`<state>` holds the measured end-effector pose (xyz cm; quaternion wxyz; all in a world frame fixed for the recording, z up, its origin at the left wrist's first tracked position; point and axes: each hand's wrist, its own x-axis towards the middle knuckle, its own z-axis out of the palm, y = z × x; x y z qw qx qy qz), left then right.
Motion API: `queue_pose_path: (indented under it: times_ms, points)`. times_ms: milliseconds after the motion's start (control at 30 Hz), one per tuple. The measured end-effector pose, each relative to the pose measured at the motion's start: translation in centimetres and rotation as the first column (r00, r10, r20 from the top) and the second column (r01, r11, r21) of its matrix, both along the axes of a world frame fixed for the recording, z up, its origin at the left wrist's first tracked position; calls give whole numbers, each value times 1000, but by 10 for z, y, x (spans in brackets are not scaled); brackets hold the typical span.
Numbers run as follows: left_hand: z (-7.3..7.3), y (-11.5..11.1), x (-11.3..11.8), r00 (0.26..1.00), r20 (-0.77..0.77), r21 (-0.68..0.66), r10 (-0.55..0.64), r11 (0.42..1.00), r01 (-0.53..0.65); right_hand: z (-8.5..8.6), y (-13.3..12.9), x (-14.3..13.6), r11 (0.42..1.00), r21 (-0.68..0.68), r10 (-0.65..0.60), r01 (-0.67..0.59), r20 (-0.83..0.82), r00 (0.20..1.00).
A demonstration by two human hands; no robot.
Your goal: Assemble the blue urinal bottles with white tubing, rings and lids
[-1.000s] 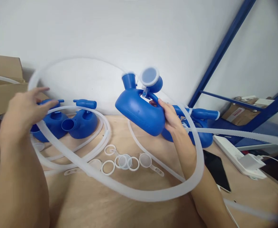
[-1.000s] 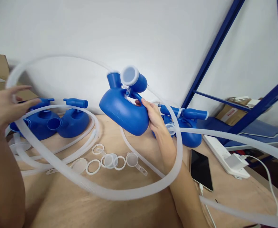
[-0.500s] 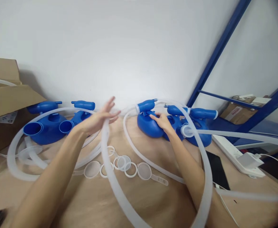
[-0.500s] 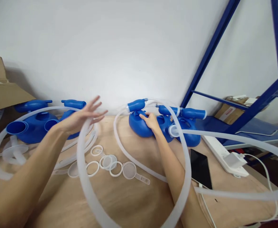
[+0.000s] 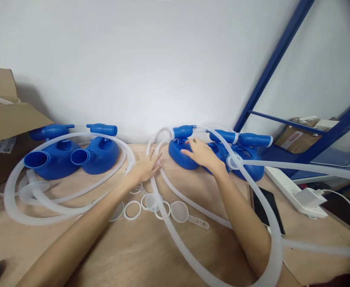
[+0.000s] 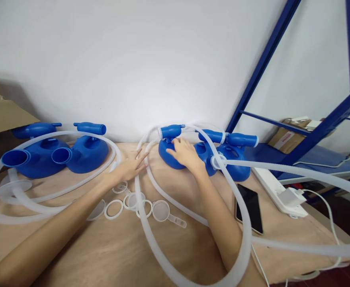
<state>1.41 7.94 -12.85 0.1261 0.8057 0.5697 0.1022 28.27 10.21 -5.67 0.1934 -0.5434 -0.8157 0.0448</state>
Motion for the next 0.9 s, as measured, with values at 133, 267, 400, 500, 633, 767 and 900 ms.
queue_pose_path:
  times_ms: [133,267,400,500,633,767,900]
  points:
    - [-4,15,-20,999,-37,-39,-15,999,13,20,-39,-26,696,-575,531,-431,8,848]
    - [4,18,-43,991,-86,-108,-103,990,93,1,-53,-48,566,-708,634,-422,46,772]
    - [9,17,-64,983,-133,-159,-129,981,107,-27,-65,-48,559,-616,703,-556,-4,711]
    - [5,19,-70,983,-147,-160,-111,983,87,-39,-81,-43,605,-511,725,-610,38,688]
    - [-2,24,-68,987,-136,-103,-87,992,73,-40,-91,-44,615,-489,748,-618,114,654]
    - [-3,24,-65,991,-131,-13,-11,1000,10,-47,-82,-55,630,-461,749,-625,149,646]
    - [-1,23,-65,991,-133,20,30,999,-27,-64,-75,-63,638,-316,761,-702,119,638]
